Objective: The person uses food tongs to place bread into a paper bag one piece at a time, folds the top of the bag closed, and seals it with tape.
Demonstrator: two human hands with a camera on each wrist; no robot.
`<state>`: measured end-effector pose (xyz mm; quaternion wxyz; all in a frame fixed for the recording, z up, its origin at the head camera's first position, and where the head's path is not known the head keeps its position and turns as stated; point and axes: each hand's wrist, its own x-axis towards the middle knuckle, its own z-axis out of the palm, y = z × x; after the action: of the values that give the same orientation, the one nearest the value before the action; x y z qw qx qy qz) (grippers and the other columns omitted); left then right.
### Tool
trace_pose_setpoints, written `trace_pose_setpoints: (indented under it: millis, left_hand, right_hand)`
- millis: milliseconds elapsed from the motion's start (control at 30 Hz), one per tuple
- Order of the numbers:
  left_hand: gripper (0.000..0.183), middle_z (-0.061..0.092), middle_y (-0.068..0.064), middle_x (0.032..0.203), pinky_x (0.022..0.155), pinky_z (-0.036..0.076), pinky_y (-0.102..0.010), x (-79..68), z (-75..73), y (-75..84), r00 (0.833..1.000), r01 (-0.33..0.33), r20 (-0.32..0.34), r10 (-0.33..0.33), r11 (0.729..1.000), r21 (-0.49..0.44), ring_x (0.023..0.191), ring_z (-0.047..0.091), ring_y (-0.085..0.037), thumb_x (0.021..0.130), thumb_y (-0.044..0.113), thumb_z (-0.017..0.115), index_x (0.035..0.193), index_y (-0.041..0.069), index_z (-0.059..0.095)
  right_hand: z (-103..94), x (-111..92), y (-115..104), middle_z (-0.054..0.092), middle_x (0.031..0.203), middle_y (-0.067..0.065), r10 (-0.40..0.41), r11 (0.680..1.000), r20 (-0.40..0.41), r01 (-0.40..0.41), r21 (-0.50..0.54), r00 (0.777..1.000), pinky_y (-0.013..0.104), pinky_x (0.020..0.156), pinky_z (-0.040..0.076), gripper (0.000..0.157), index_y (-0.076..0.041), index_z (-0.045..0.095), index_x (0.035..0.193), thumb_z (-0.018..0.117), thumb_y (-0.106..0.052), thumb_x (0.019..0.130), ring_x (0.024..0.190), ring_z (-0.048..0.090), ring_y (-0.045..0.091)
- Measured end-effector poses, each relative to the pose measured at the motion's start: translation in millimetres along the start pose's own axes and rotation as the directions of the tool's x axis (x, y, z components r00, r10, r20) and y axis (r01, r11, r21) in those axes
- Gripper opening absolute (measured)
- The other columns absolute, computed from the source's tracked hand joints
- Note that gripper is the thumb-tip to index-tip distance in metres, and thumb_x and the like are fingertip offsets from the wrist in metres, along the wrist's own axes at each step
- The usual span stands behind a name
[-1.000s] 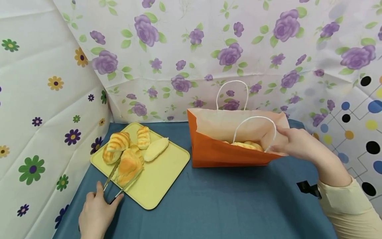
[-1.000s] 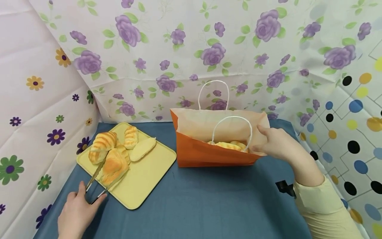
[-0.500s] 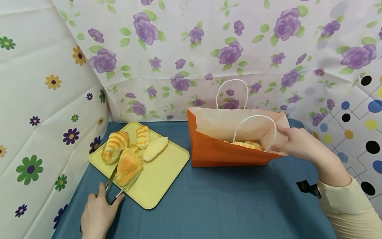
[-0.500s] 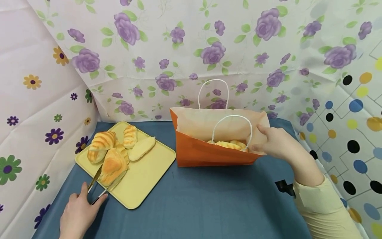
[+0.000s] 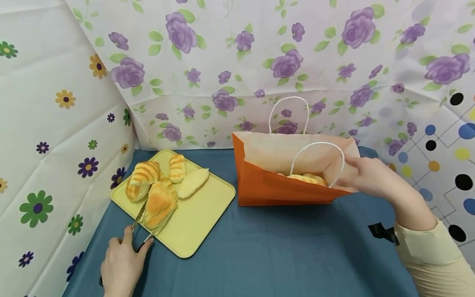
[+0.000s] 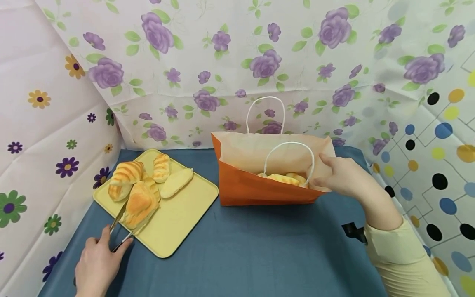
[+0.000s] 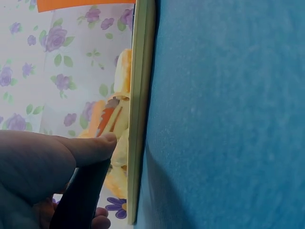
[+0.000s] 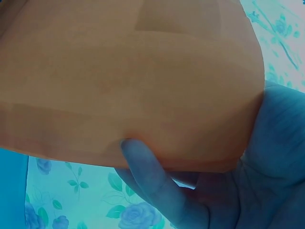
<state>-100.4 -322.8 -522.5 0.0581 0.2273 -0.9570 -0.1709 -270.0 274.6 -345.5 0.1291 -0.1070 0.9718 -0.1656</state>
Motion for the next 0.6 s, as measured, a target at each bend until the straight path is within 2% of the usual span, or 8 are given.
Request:
trace_pose_setpoints:
  millis: [267,400,600]
  left_hand:
    - [0.082,0.053,-0.035,0.102,0.053,0.049,-0.055,-2.1,-3.4,-1.8,0.999,0.047,0.018,-0.047,0.998,-0.036,0.071,0.059,-0.040,0.096,0.045,0.081,0.149,-0.009,0.051]
    - [0.084,0.053,-0.035,0.104,0.054,0.050,-0.057,-3.0,-5.5,-1.0,0.998,0.052,0.024,-0.051,0.997,-0.055,0.073,0.060,-0.041,0.096,0.047,0.079,0.152,-0.008,0.050]
    - [0.086,0.055,-0.034,0.106,0.058,0.052,-0.058,-5.2,-5.9,-1.5,0.999,0.041,0.038,-0.039,0.996,-0.078,0.075,0.062,-0.042,0.096,0.048,0.079,0.154,-0.008,0.049]
  right_hand:
    - [0.2,-1.7,-0.3,0.060,0.139,0.039,0.000,1.000,-0.002,0.000,0.005,1.000,0.055,0.080,0.058,0.102,0.008,0.032,0.163,0.078,-0.053,0.096,0.102,0.068,0.038]
    - [0.4,-2.7,-0.2,0.062,0.136,0.038,-0.007,1.000,-0.009,0.007,0.005,1.000,0.053,0.078,0.058,0.102,0.009,0.033,0.163,0.078,-0.054,0.095,0.099,0.068,0.035]
    - [1.4,-4.0,0.6,0.060,0.138,0.038,-0.012,1.000,-0.008,0.012,0.015,1.000,0.054,0.080,0.058,0.104,0.008,0.033,0.163,0.077,-0.057,0.095,0.102,0.068,0.037]
